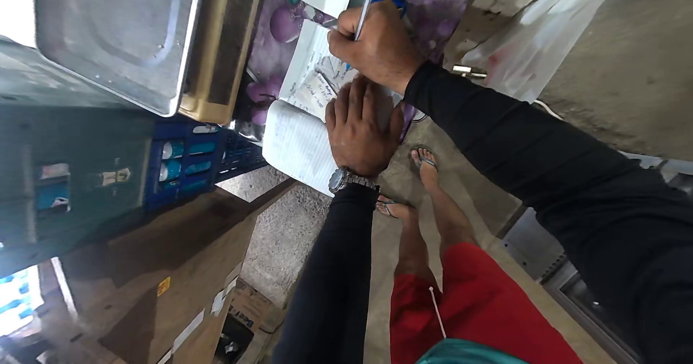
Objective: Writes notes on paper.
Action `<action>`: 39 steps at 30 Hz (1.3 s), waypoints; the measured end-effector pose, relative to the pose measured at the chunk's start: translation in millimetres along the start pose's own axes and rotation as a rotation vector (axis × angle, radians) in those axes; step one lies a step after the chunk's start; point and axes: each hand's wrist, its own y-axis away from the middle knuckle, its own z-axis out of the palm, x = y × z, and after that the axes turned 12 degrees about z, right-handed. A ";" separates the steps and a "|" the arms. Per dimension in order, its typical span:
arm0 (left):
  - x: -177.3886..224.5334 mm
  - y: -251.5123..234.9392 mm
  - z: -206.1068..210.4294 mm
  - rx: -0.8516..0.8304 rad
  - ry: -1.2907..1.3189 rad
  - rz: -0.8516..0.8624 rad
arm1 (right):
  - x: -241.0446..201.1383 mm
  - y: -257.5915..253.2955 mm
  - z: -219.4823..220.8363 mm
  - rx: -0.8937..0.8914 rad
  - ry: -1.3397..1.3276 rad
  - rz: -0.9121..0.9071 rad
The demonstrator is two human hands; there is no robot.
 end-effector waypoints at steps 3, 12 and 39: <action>0.1 0.2 -0.4 0.000 0.012 -0.002 | 1.6 -1.8 1.1 0.020 0.013 0.004; -0.3 -0.9 -1.4 -0.011 0.022 -0.011 | 0.9 -2.0 -0.7 0.012 0.027 -0.012; -2.1 -1.0 -0.2 -0.017 0.070 0.043 | 3.3 -4.8 -7.3 -0.101 -0.091 0.041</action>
